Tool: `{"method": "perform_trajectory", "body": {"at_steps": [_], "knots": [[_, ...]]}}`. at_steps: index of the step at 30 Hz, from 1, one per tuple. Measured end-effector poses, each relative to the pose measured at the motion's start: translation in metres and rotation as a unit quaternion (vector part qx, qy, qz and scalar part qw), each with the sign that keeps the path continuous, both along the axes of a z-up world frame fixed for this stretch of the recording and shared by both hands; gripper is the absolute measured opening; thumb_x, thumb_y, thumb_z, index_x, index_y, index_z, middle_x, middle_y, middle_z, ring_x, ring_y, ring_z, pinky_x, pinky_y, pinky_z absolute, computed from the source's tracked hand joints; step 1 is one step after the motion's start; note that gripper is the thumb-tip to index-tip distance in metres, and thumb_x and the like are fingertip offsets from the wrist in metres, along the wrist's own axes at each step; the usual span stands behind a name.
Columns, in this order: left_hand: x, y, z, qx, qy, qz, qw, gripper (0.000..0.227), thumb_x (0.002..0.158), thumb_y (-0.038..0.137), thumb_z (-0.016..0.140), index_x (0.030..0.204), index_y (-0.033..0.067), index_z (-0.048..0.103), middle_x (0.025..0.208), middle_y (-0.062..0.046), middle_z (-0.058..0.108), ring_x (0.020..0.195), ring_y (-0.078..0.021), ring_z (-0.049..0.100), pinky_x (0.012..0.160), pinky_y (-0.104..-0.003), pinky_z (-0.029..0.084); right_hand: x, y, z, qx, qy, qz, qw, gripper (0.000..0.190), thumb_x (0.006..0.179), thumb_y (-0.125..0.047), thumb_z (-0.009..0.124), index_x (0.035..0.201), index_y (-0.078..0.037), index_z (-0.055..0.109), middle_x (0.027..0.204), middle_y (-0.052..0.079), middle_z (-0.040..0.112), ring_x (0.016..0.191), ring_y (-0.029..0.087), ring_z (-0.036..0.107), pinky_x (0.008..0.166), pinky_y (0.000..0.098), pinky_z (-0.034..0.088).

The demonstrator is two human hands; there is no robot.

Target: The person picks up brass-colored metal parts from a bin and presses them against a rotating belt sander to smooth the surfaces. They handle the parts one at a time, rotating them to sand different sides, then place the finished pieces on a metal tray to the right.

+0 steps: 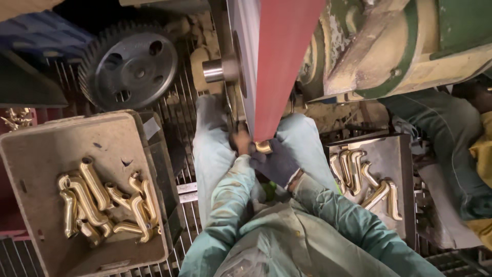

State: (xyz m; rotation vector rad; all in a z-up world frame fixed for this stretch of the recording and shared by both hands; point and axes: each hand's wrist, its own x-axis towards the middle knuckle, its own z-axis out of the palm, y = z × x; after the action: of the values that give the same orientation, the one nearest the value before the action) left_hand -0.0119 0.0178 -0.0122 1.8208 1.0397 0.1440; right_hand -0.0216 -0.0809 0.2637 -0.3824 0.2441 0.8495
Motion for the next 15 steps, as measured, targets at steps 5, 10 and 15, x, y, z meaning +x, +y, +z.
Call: {"method": "perform_trajectory", "body": {"at_steps": [5, 10, 15], "knots": [[0.002, 0.006, -0.001, 0.065, 0.049, -0.025, 0.996, 0.029, 0.089, 0.031, 0.069, 0.102, 0.0062, 0.074, 0.088, -0.017, 0.074, 0.078, -0.0380, 0.069, 0.071, -0.049, 0.052, 0.006, 0.001, 0.014, -0.578, -0.465, 0.168, 0.650, 0.022, 0.085, -0.022, 0.072, 0.101, -0.012, 0.059, 0.084, 0.003, 0.066, 0.077, 0.014, 0.062, 0.072, 0.0343, 0.051], [0.007, 0.009, 0.008, 0.125, -0.077, -0.114, 0.983, 0.019, 0.089, 0.022, 0.062, 0.098, 0.0069, 0.070, 0.083, -0.015, 0.070, 0.073, -0.0330, 0.064, 0.065, -0.045, 0.049, -0.004, 0.001, 0.008, 0.003, 0.044, 0.005, 0.999, 0.020, 0.106, -0.029, 0.062, 0.116, -0.013, 0.056, 0.096, 0.005, 0.060, 0.074, 0.014, 0.053, 0.077, 0.0352, 0.045], [-0.021, -0.009, 0.032, -0.282, -0.217, 0.105, 0.929, 0.023, 0.100, 0.018, 0.055, 0.087, 0.0015, 0.064, 0.076, -0.006, 0.061, 0.067, -0.0182, 0.054, 0.061, -0.037, 0.043, -0.036, -0.022, 0.000, 0.063, 0.044, 0.014, 0.997, 0.044, 0.098, -0.046, 0.059, 0.126, -0.013, 0.056, 0.102, 0.006, 0.062, 0.076, 0.014, 0.052, 0.078, 0.0351, 0.043]]}}
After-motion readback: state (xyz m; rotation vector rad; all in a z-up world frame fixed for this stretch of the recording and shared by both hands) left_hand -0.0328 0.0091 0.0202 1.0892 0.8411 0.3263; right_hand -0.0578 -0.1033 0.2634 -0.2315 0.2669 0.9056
